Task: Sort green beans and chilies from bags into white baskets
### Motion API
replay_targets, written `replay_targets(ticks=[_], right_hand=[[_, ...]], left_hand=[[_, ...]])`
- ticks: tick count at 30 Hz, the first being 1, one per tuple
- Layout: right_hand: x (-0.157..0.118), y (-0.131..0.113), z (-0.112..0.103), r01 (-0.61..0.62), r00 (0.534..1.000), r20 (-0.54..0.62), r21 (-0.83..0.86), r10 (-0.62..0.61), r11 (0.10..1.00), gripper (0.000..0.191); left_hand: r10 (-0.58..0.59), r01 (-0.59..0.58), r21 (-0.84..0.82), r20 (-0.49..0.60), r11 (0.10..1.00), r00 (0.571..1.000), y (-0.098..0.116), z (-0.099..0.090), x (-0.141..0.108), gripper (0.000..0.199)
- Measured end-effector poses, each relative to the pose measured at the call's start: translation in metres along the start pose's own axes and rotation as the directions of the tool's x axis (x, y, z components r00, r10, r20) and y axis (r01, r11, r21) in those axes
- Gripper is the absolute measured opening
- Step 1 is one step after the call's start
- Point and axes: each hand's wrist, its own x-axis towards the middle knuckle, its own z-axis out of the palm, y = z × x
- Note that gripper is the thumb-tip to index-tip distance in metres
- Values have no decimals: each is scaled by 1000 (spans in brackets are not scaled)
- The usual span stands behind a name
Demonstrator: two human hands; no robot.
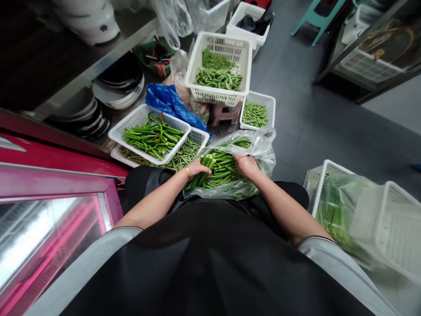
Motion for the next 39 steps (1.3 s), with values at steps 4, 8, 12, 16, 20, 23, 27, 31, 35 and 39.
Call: replay_targets(ticks=[4,8,12,16,20,23,27,31,35,39], right_hand=[[-6,-14,3,57,996,83,-207,-40,977,35],[-45,-33,17,263,964,88,-191,-250,946,26],[-63,-30,14,150,989,20,-105,-148,983,32],[-59,-4,-14,168,984,-81,93,-161,981,32],[-63,11,-36,308,939,-75,611,-335,729,43],[-65,15,-40,339,934,-274,883,-230,324,54],[-55,17,-31,340,939,-242,755,-245,560,52],[-43,0,-5,230,973,4,-32,-230,973,31],[-32,-10,11,137,987,123,-289,-105,948,37],[-32,5,-4,148,981,169,-306,-100,940,32]], left_hand=[[9,-11,74,18,997,1000,8,-2,-13,27],[202,-222,172,124,960,971,36,7,-28,32],[229,-334,479,265,812,937,51,28,-21,28],[166,-323,519,326,792,931,51,42,-12,27],[178,-304,323,366,896,913,65,39,-26,32],[192,-259,146,362,955,912,79,30,-38,37],[256,-273,47,226,961,940,84,15,-44,48],[342,-342,-17,128,939,931,81,3,-42,65],[326,-330,59,66,942,943,75,3,-38,50],[233,-254,172,132,952,963,61,15,-29,39]])
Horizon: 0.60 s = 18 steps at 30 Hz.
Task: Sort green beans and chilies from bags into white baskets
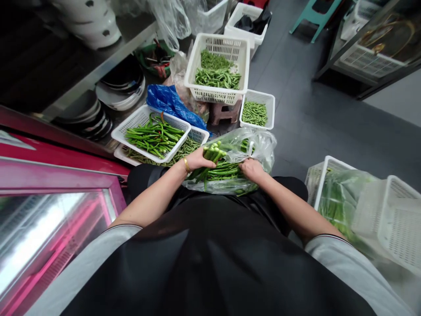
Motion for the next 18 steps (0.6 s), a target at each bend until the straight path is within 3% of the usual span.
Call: replay_targets(ticks=[4,7,10,13,15,18], right_hand=[[-16,10,-28,201,960,-201,12,-195,979,28],[-22,2,-40,244,923,-321,62,-212,968,33],[-23,-7,-31,123,870,-493,265,25,956,38],[-16,-6,-9,-17,729,-565,549,386,836,44],[-8,-2,10,11,775,-532,553,342,833,42],[1,0,40,155,885,-461,415,61,896,41]], left_hand=[[23,-27,124,38,992,999,-13,15,18,39],[36,-41,127,35,991,999,-17,23,30,41],[37,-34,66,-43,997,998,-13,30,29,41],[78,-80,-10,-120,997,990,0,36,16,42],[118,-131,-134,-106,982,987,17,32,3,41],[234,-264,-327,-129,907,964,53,3,-25,35]])
